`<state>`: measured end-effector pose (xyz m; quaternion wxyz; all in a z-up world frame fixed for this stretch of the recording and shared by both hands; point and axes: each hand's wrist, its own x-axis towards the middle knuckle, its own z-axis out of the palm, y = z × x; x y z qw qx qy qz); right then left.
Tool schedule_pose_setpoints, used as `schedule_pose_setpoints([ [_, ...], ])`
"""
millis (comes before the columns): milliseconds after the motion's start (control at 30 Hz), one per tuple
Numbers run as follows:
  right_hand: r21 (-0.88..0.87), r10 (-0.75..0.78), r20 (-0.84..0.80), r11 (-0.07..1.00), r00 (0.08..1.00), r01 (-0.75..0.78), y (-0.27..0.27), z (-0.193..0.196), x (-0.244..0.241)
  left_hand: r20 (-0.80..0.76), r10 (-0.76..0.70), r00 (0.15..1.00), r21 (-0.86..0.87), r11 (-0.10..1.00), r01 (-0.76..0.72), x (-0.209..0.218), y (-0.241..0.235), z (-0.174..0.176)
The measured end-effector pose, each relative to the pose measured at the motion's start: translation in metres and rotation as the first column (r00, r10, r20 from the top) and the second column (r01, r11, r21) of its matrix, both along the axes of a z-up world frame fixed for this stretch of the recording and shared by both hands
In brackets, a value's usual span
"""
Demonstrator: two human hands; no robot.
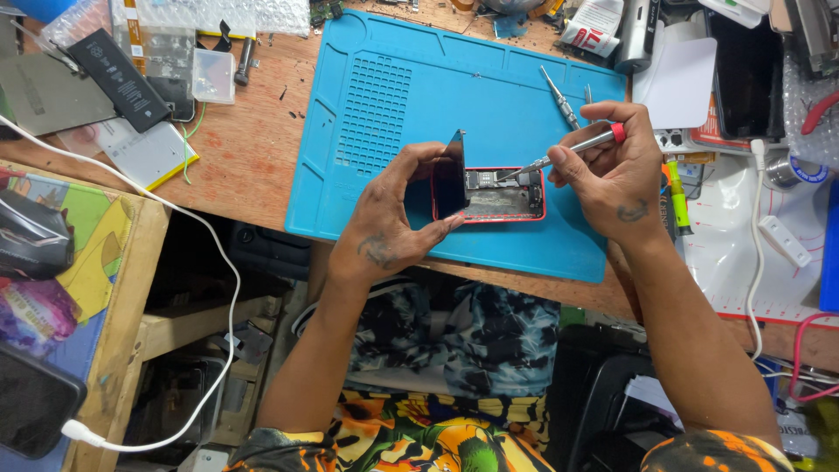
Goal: The person disassembles a smartphone, removes the screen assembly, and uses a screwdriver to manipulate internal components. They then reassemble the device by aligning the screen and securing the casing.
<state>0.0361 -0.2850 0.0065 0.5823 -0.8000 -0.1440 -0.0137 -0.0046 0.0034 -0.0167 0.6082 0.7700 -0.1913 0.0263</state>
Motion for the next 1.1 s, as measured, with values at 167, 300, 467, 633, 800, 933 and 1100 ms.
schedule_pose_setpoints([
  [167, -0.008, 0.026, 0.025, 1.0, 0.999, -0.026, 0.0006, 0.0021, -0.001, 0.011, 0.004, 1.0, -0.002, 1.0, -0.004, 0.0003, 0.0, 0.0002],
  [300, -0.01, 0.023, 0.021, 1.0, 1.0, -0.023, 0.0009, 0.004, -0.002, -0.004, 0.004, 1.0, -0.001, 1.0, -0.004, 0.0, 0.0001, 0.001],
  [467, 0.006, 0.041, 0.031, 0.999, 0.999, -0.041, 0.0005, 0.0048, -0.0013, -0.002, 0.012, 1.0, 0.013, 1.0, -0.012, 0.0002, -0.0002, 0.002],
  [633, -0.002, 0.048, 0.037, 0.999, 0.998, -0.048, 0.0005, 0.0054, -0.0029, -0.007, 0.009, 1.0, 0.007, 1.0, -0.009, -0.0005, 0.0003, 0.0022],
  [800, -0.005, 0.049, 0.04, 0.999, 0.998, -0.049, 0.0002, 0.0054, -0.0026, -0.021, 0.009, 1.0, 0.016, 1.0, -0.009, -0.0005, 0.0001, 0.0026],
  [933, -0.012, 0.041, 0.047, 0.999, 0.998, -0.041, -0.0009, 0.0051, -0.0026, -0.018, 0.006, 1.0, 0.004, 1.0, -0.006, -0.0008, 0.0002, 0.0028],
  [1100, 0.099, 0.035, -0.023, 0.995, 0.999, -0.032, -0.0026, 0.006, -0.0021, -0.02, 0.021, 1.0, 0.034, 0.999, -0.021, -0.0007, -0.0002, 0.005],
])
